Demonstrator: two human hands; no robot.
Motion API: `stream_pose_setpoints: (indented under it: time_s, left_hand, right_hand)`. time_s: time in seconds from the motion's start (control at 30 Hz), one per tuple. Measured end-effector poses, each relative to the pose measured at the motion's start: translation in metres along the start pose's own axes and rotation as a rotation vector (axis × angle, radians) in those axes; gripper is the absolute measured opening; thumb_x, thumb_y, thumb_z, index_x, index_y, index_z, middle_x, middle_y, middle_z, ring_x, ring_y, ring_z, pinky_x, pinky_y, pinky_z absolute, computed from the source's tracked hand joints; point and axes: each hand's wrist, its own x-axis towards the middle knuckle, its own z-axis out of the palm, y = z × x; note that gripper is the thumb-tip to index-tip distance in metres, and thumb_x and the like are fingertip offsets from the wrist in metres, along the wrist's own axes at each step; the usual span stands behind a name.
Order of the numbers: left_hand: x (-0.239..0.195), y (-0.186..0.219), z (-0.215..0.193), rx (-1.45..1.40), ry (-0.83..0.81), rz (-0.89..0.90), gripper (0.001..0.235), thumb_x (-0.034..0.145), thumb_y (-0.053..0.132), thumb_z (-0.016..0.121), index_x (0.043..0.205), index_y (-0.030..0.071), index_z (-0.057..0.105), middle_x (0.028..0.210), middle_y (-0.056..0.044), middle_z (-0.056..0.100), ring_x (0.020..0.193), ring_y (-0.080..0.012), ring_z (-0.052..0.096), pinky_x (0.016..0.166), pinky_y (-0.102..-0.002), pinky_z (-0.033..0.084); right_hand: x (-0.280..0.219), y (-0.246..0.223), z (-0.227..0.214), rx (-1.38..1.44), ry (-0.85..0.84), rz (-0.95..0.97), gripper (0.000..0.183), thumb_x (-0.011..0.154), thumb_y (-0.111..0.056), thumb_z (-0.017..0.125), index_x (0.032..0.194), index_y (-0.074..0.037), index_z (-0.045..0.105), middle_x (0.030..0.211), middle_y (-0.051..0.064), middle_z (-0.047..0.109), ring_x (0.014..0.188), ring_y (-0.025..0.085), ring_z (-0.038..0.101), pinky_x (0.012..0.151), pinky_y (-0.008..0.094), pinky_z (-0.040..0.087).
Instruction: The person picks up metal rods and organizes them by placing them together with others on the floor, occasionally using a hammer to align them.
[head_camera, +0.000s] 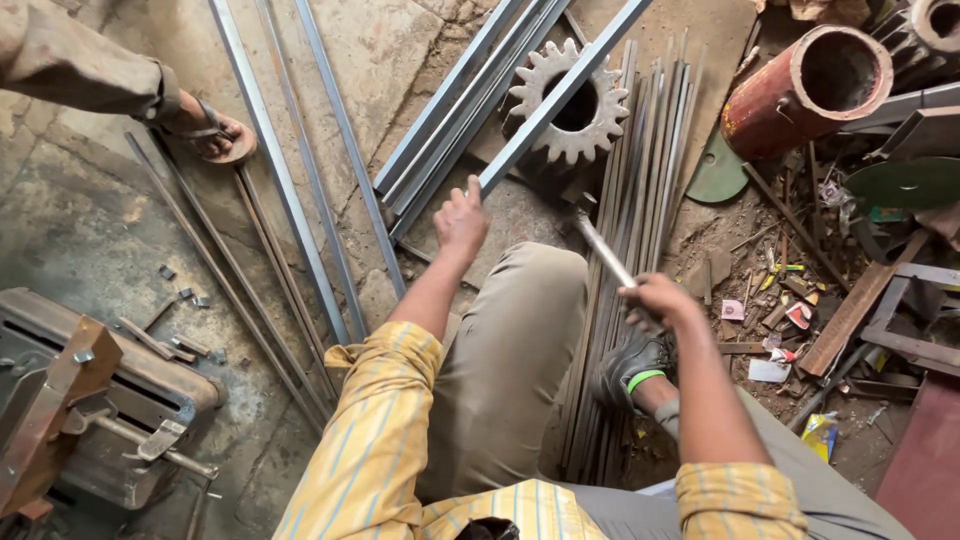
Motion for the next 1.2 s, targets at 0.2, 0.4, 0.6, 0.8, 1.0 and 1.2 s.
stream_pose_setpoints:
  time_s: [0.2,0.4,0.6,0.8,1.0,1.2]
  left_hand:
    - [0.025,0.013,-0.020,-0.128,-0.087,0.097,0.050,0.088,0.008,0.057,0.138,0.015,0.052,0.096,-0.021,0.071,0.087,-0.0414,0.072,0.077,-0.054,0.056]
    - [0.050,0.051,-0.052,-0.243,-0.259,0.013,0.031,0.087,0.012,0.058,0.118,0.014,0.057,0.101,-0.023,0.074,0.099,-0.0441,0.070,0.088,-0.054,0.054]
    - [0.073,0.057,-0.060,-0.244,-0.276,0.007,0.029,0.088,0.017,0.060,0.116,0.016,0.058,0.101,-0.022,0.073,0.101,-0.0429,0.069,0.091,-0.053,0.053]
    - [0.077,0.053,-0.071,-0.277,-0.333,-0.031,0.033,0.084,0.017,0.061,0.118,0.019,0.058,0.106,-0.019,0.072,0.103,-0.0416,0.068,0.090,-0.052,0.053]
    - [0.077,0.046,-0.056,-0.194,-0.358,-0.001,0.027,0.090,0.021,0.061,0.116,0.014,0.059,0.105,-0.021,0.073,0.105,-0.0416,0.069,0.093,-0.051,0.053]
    - [0.069,0.001,-0.060,-0.160,-0.331,-0.015,0.021,0.090,0.021,0.061,0.109,0.014,0.063,0.105,-0.022,0.073,0.104,-0.0410,0.069,0.091,-0.052,0.053]
  right_hand:
    - [0.033,0.054,0.061,0.434,0.001,-0.043,0.041,0.103,-0.044,0.054,0.102,-0.004,0.066,0.059,0.002,0.055,0.038,0.014,0.045,0.033,0.031,0.035]
    - [-0.063,-0.008,0.080,0.673,0.228,-0.368,0.038,0.108,-0.038,0.053,0.099,-0.004,0.067,0.060,0.001,0.056,0.039,0.011,0.046,0.030,0.028,0.035]
    - [-0.176,-0.109,-0.018,0.576,0.691,-1.341,0.041,0.117,-0.039,0.062,0.117,0.001,0.056,0.095,0.007,0.063,0.067,0.017,0.059,0.057,0.029,0.055]
    - [-0.197,-0.182,-0.094,0.458,0.431,-1.680,0.057,0.117,-0.060,0.044,0.121,-0.003,0.044,0.077,0.010,0.046,0.060,0.021,0.054,0.058,0.034,0.050]
    - [-0.014,-0.144,-0.014,-0.414,0.927,-1.398,0.048,0.127,-0.030,0.026,0.108,-0.007,0.064,0.097,0.003,0.067,0.086,0.011,0.065,0.076,0.024,0.052]
    - [-0.051,-0.193,0.010,0.433,0.429,-1.057,0.048,0.109,-0.056,0.047,0.089,-0.013,0.055,0.067,-0.003,0.049,0.047,0.007,0.046,0.038,0.026,0.038]
